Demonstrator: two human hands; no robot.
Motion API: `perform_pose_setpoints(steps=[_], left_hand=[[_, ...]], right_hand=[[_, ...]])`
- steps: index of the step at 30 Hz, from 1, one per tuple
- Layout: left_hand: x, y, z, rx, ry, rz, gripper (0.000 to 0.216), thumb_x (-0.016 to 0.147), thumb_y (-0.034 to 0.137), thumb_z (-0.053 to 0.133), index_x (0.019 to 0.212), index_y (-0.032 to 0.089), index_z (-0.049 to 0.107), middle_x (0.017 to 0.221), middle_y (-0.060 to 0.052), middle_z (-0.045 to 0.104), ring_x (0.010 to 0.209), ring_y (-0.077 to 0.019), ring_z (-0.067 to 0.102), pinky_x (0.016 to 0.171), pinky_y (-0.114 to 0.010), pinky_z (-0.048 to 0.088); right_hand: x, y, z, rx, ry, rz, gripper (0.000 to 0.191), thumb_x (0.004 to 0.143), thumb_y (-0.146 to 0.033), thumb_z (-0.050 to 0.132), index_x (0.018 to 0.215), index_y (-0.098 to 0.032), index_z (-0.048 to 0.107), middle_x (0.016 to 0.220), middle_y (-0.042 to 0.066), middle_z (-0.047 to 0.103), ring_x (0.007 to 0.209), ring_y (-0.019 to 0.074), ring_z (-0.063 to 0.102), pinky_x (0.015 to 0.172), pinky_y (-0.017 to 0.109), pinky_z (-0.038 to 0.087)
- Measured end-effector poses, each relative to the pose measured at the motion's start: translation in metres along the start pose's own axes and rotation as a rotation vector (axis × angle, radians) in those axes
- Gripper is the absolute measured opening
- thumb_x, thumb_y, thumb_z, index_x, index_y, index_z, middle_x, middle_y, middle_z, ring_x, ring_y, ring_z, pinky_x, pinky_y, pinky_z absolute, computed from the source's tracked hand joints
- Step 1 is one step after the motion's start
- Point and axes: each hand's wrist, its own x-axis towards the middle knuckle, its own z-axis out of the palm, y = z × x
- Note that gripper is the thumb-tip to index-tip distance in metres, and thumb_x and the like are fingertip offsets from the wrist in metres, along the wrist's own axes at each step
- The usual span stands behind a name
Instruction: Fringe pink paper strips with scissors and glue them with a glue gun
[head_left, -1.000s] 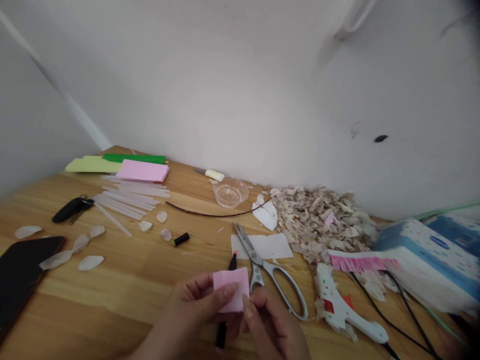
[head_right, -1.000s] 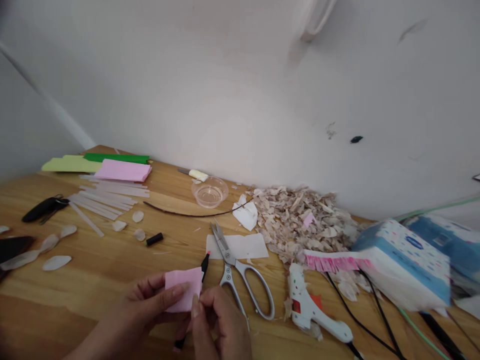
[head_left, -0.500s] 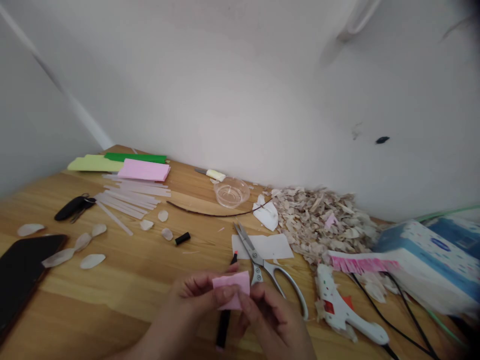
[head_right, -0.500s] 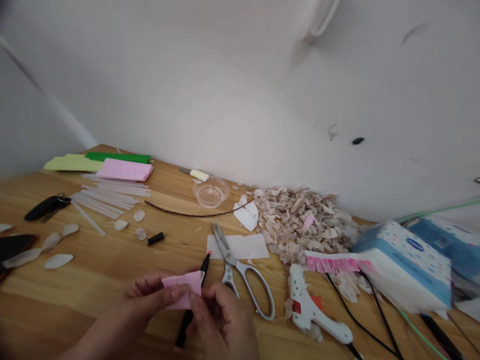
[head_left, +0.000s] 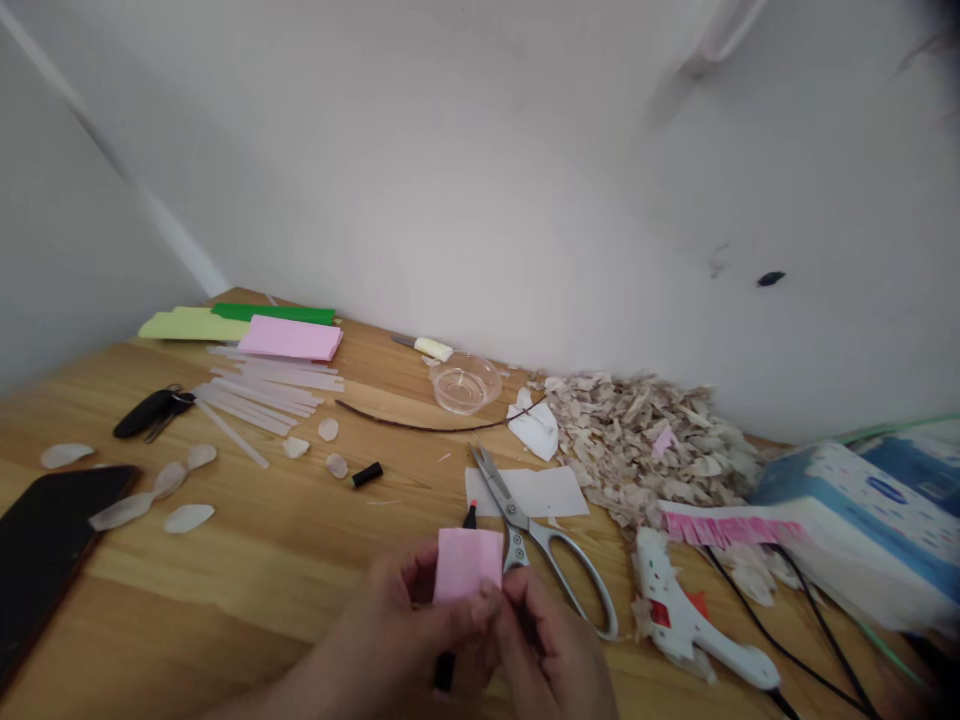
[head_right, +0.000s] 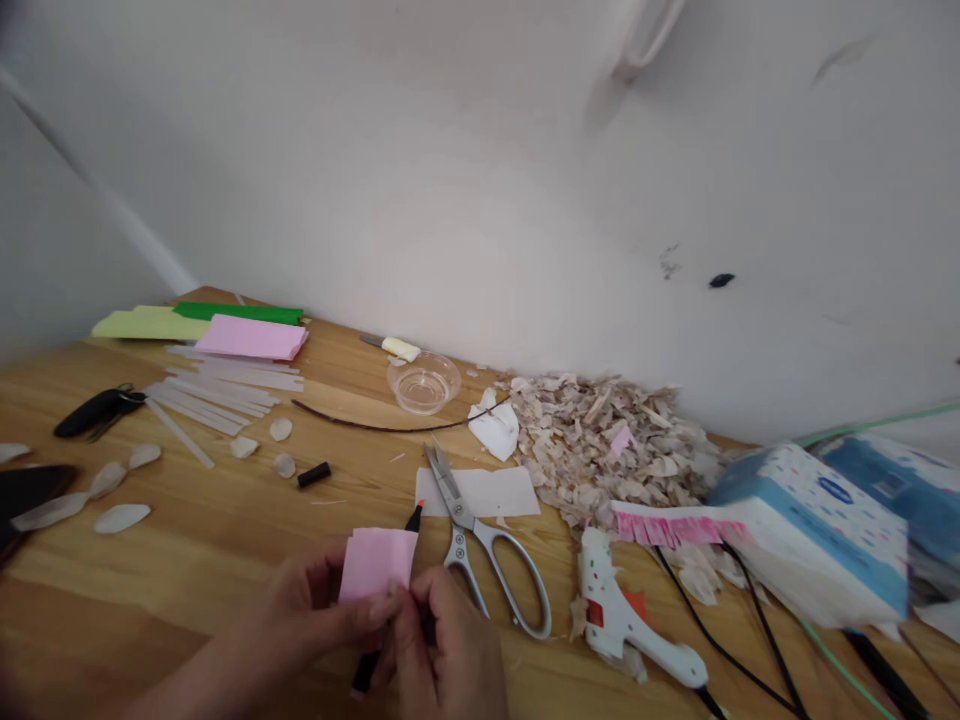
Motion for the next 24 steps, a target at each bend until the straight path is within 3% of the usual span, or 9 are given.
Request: perform_pose_setpoints(steps=[11, 18, 24], left_hand=[[0.005, 0.001, -0.008, 0.131, 0.09, -0.091, 0.02, 0.056, 0.031, 0.077, 0.065, 0.015, 0.07, 0.053, 0.002, 0.066, 0.048, -0.0089, 0.059, 0.048, -0.017, 0.046], [0.005, 0.004, -0.009, 0.147, -0.011, -0.105, 0.015, 0.057, 0.025, 0.076, 0.064, 0.014, 0.069, 0.054, 0.003, 0.066, 0.048, -0.0087, 0.059, 0.048, -0.017, 0.045], [0.004, 0.006, -0.012, 0.07, -0.029, -0.193, 0.021, 0.055, 0.035, 0.077, 0.062, 0.016, 0.07, 0.058, 0.001, 0.071, 0.054, -0.0112, 0.065, 0.054, -0.02, 0.05]], right_hand=[[0.0, -0.004, -0.003, -0.051, 0.028, -0.01, 0.033, 0.088, -0.046, 0.043, 0.068, -0.02, 0.05, 0.051, -0.001, 0.057, 0.046, 0.0111, 0.053, 0.046, 0.02, 0.039], [0.004, -0.004, -0.009, -0.049, -0.001, -0.009, 0.033, 0.088, -0.047, 0.043, 0.069, -0.02, 0.049, 0.049, -0.003, 0.055, 0.047, 0.0123, 0.053, 0.05, 0.022, 0.04], [0.004, 0.0, -0.013, -0.069, 0.0, -0.025, 0.034, 0.088, -0.046, 0.042, 0.068, -0.02, 0.049, 0.051, -0.002, 0.055, 0.049, 0.0129, 0.053, 0.053, 0.023, 0.04]])
